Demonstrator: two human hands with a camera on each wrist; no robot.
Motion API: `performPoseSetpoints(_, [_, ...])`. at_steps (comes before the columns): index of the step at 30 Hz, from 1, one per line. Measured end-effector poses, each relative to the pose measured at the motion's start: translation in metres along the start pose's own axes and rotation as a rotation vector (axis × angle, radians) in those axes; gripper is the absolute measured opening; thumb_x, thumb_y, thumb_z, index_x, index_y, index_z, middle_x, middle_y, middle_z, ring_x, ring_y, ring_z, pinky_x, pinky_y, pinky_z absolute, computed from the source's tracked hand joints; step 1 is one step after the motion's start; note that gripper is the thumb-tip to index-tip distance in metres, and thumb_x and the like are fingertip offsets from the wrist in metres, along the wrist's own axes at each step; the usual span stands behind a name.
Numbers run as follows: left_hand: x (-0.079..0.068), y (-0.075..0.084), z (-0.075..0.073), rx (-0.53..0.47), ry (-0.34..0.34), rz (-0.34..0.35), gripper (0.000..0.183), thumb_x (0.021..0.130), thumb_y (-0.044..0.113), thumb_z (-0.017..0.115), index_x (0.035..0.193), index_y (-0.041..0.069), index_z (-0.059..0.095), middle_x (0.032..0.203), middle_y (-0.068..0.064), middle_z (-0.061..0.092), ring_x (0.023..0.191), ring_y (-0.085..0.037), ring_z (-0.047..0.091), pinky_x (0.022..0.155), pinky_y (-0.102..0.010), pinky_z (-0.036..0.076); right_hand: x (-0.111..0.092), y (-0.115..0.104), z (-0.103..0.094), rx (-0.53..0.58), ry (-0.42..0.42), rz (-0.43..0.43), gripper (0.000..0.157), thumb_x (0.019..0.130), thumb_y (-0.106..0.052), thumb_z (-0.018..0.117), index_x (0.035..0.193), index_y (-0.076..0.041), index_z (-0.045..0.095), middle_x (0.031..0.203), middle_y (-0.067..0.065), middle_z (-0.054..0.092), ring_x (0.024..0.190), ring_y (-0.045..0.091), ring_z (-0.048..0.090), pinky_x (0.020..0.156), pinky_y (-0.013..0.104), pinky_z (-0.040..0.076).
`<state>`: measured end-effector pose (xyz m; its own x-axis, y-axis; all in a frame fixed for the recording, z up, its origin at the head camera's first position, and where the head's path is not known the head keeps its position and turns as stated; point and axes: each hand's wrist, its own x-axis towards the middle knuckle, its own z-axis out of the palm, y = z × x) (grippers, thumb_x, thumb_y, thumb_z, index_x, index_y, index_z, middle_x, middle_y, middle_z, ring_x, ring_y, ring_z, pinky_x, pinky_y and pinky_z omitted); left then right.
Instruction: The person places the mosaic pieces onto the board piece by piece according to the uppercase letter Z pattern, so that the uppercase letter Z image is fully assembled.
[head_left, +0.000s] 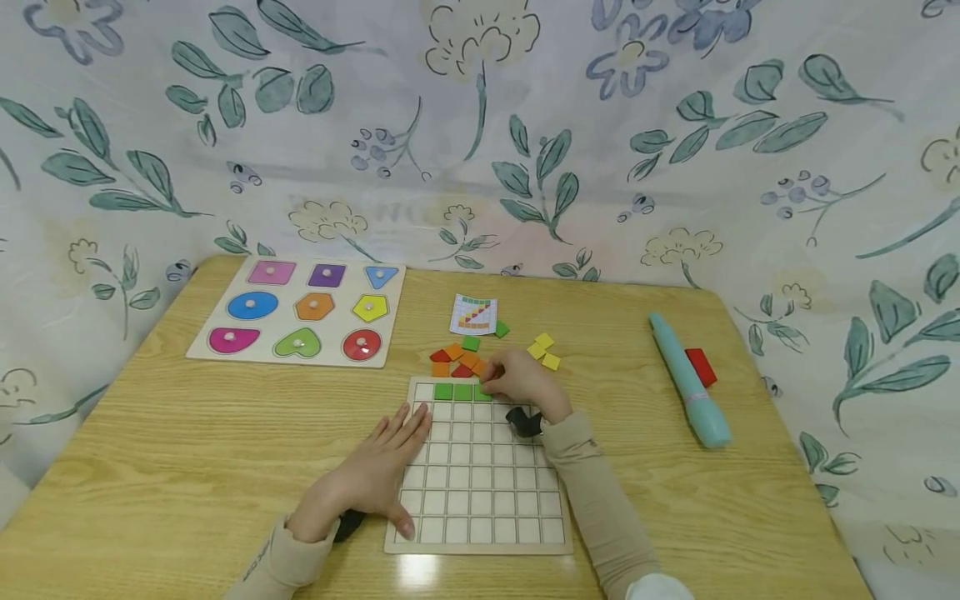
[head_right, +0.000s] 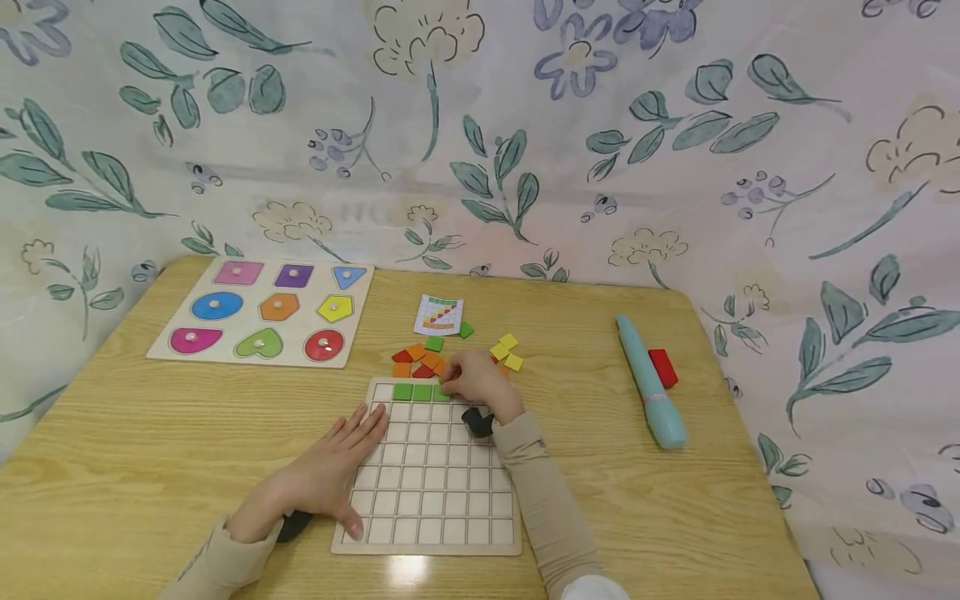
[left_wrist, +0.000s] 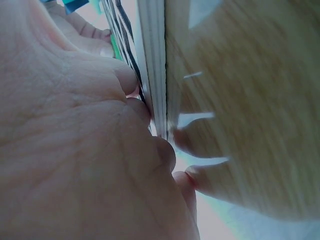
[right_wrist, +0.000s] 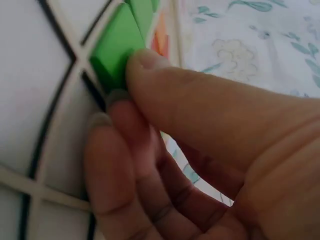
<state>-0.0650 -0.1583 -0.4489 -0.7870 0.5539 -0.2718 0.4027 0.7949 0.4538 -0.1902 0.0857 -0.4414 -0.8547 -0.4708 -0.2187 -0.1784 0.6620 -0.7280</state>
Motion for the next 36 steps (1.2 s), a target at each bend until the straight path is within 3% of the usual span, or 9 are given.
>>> performPoseSetpoints(6, [0.000,-0.002,0.001,-0.003,0.005,0.010,0.143,0.047,0.053,0.090,0.154,-0.002,0.011,0.163,-0.020,0.002,0.149,-0.043,-0.002,0.119,-0.062,0.010,0.003,-0.003,0.004,-0.053,0.025,-0.003,0.005,0.088,-0.010,0.069,0.085,-0.007,0.068,0.083,0.005,0.065,0.072,0.013,0.053,0.065,0.021,0.044])
performPoseSetpoints(8, [0.000,-0.002,0.002,-0.001,0.003,0.008,0.143,0.047,0.052,0.090,0.154,-0.001,0.011,0.163,-0.020,0.002,0.150,-0.043,-0.002,0.119,-0.062,0.010,0.006,-0.004,0.004,-0.027,0.048,0.003,0.004,0.091,-0.011,0.066,0.092,-0.008,0.068,0.091,0.006,0.067,0.079,0.016,0.058,0.070,0.023,0.047])
performPoseSetpoints(11, [-0.001,-0.002,0.003,0.000,-0.006,0.006,0.144,0.047,0.052,0.090,0.154,-0.001,0.011,0.163,-0.019,0.002,0.150,-0.043,-0.002,0.119,-0.062,0.010,0.012,-0.004,0.004,0.011,0.088,-0.022,0.018,0.094,-0.009,0.060,0.111,-0.007,0.065,0.112,0.010,0.068,0.090,0.022,0.063,0.076,0.029,0.052])
performPoseSetpoints(16, [-0.001,-0.002,0.003,0.001,-0.014,0.017,0.144,0.046,0.055,0.089,0.154,-0.002,0.011,0.163,-0.020,0.003,0.149,-0.044,-0.001,0.118,-0.062,0.011,0.017,-0.001,0.003,-0.036,0.052,-0.046,0.034,0.098,-0.011,0.053,0.132,-0.007,0.055,0.132,0.013,0.061,0.090,0.024,0.062,0.080,0.033,0.052])
performPoseSetpoints(19, [-0.001,-0.002,0.002,0.002,-0.009,0.014,0.144,0.046,0.055,0.089,0.154,-0.001,0.011,0.163,-0.019,0.002,0.150,-0.043,-0.002,0.119,-0.062,0.010,0.015,0.001,-0.002,-0.107,0.057,-0.011,0.031,0.100,-0.016,0.052,0.129,-0.009,0.058,0.129,0.012,0.063,0.098,0.025,0.062,0.090,0.037,0.051])
performPoseSetpoints(22, [0.000,-0.001,0.000,0.001,-0.005,0.007,0.144,0.046,0.055,0.089,0.154,-0.001,0.011,0.163,-0.019,0.001,0.150,-0.043,-0.002,0.119,-0.062,0.010,0.009,0.001,-0.012,-0.153,0.124,0.034,0.024,0.098,-0.016,0.054,0.118,-0.008,0.065,0.119,0.012,0.068,0.105,0.027,0.063,0.099,0.044,0.048])
performPoseSetpoints(28, [-0.002,-0.001,-0.002,-0.008,0.002,0.003,0.145,0.045,0.053,0.090,0.154,-0.002,0.011,0.163,-0.021,0.002,0.149,-0.044,-0.002,0.118,-0.063,0.010,0.008,0.007,-0.021,-0.117,0.290,0.094,0.022,0.094,-0.014,0.062,0.113,-0.004,0.068,0.110,0.013,0.071,0.098,0.028,0.067,0.090,0.042,0.053])
performPoseSetpoints(29, [-0.002,-0.002,-0.002,-0.009,0.002,0.003,0.145,0.045,0.053,0.090,0.154,-0.003,0.012,0.163,-0.021,0.002,0.149,-0.044,-0.001,0.118,-0.063,0.010,0.010,0.008,-0.020,-0.108,0.299,0.096,0.024,0.093,-0.014,0.063,0.114,-0.004,0.067,0.112,0.013,0.070,0.100,0.027,0.067,0.085,0.040,0.055])
performPoseSetpoints(36, [0.001,-0.002,0.001,-0.001,-0.011,0.003,0.145,0.046,0.054,0.089,0.154,0.000,0.009,0.163,-0.018,0.001,0.150,-0.041,-0.003,0.120,-0.061,0.008,0.021,0.017,-0.011,-0.143,0.238,0.133,0.030,0.089,-0.020,0.070,0.116,-0.008,0.069,0.106,0.012,0.062,0.094,0.024,0.059,0.085,0.038,0.051])
